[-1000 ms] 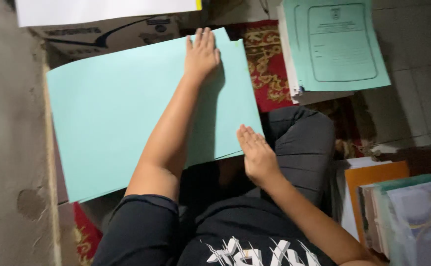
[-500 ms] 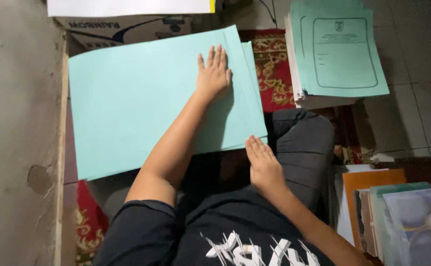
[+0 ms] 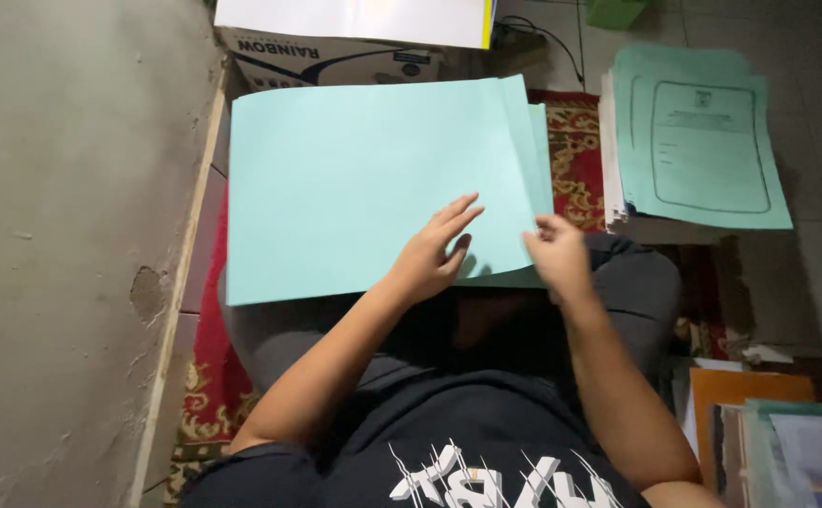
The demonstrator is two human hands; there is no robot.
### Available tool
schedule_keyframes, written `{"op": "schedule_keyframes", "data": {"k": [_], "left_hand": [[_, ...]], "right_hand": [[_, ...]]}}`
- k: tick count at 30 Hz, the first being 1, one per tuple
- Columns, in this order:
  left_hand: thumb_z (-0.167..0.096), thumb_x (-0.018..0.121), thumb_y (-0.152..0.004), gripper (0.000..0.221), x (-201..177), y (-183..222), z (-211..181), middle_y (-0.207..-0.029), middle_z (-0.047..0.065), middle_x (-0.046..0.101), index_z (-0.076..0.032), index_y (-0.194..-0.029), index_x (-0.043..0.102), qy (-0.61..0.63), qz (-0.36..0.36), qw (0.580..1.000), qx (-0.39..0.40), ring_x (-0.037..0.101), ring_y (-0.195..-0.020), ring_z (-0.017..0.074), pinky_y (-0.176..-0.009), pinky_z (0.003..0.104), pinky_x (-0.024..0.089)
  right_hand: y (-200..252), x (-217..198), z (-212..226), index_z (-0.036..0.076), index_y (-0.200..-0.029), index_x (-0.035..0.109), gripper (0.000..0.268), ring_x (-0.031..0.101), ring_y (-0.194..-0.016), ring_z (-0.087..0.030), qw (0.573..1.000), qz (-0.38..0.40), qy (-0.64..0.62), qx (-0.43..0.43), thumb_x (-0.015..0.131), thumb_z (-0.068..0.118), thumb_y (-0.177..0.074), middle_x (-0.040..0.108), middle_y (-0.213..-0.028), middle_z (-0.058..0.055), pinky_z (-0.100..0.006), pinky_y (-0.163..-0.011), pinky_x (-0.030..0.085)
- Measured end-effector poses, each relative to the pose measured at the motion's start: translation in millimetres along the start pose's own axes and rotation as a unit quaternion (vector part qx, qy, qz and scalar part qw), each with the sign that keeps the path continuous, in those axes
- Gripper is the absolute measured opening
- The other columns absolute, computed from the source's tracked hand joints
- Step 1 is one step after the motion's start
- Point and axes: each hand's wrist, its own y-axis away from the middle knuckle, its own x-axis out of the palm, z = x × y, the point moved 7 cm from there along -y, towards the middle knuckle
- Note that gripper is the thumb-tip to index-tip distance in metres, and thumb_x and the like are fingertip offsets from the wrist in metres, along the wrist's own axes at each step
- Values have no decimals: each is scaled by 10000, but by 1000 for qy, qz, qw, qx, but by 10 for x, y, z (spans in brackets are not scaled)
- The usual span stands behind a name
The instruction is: Organizing and smoothing a stack of light blue paper folders
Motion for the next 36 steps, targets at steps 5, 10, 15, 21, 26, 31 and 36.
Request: {"op": "schedule_keyframes", "data": {"k": [5, 10, 15, 21, 26, 31, 36], "left_hand": [[-41, 571, -985, 361, -505, 182, 41, -1216, 31, 731, -172, -1298, 694, 117, -70, 987, -85, 720, -1138, 265, -1020, 417, 549], [-149, 542, -1038, 268, -636, 157, -29, -1083, 33, 759, -142, -1251, 704, 171, -98, 969, -147, 779, -969, 211, -872, 355, 615], [-421, 497, -1105, 459, -349, 93, 397, -1035, 98, 674, -31, -1304, 633, 351, -91, 899, -246, 697, -886, 218, -722, 371, 620], [-309, 653, -988, 258, -730, 572, 942, -758, 9, 592, -55, -1004, 696, 214, -167, 894, -357, 564, -672, 147, -557, 313, 472], [-348, 673, -973, 308, -1017, 940, 1151, -932, 148, 755, -105, -1163, 681, 8, -151, 897, -415, 724, -950, 308, -817, 477, 563], [-214, 644, -988, 619, -1202, 733, 725, -1185, 354, 682, 27, -1503, 400, -126, -135, 893, -411, 651, -1168, 504, -974, 618, 523], [-95, 629, -959, 424, -888, 269, 839, -1277, 250, 641, -69, -1382, 644, -487, -87, 814, -305, 612, -1239, 429, -913, 598, 542]], "right_hand": [[211, -941, 717, 110, -1082, 767, 96, 726, -860, -195, 975, -188, 80, -84, 754, 108, -987, 746, -910, -79, -318, -717, 549], [802, -908, 1926, 19, -1102, 732, 106, 685, -881, -304, 921, -223, 154, -281, 726, -63, -1036, 691, -961, -130, -374, -797, 533], [1397, 244, 2403, 148, -1119, 759, 269, 691, -967, -241, 835, -68, 229, -495, 741, 335, -926, 674, -1080, -68, -366, -836, 582], [1654, 220, 2309, 139, -1418, 618, 786, 576, -1300, -347, 827, 123, 250, -488, 771, 601, -800, 581, -1419, -177, -457, -1048, 441], [1220, 255, 1370, 105, -1468, 547, 818, 527, -1359, -394, 850, 152, 354, -359, 854, 358, -754, 505, -1505, -221, -508, -1049, 447], [1007, 330, 891, 117, -1474, 544, 690, 469, -1443, -356, 871, 173, 358, -290, 741, 421, -886, 491, -1538, -191, -511, -1142, 392], [1014, 320, 715, 62, -1473, 556, 579, 515, -1414, -334, 864, 121, 310, -376, 558, 440, -1035, 551, -1517, -177, -461, -1147, 422]]}}
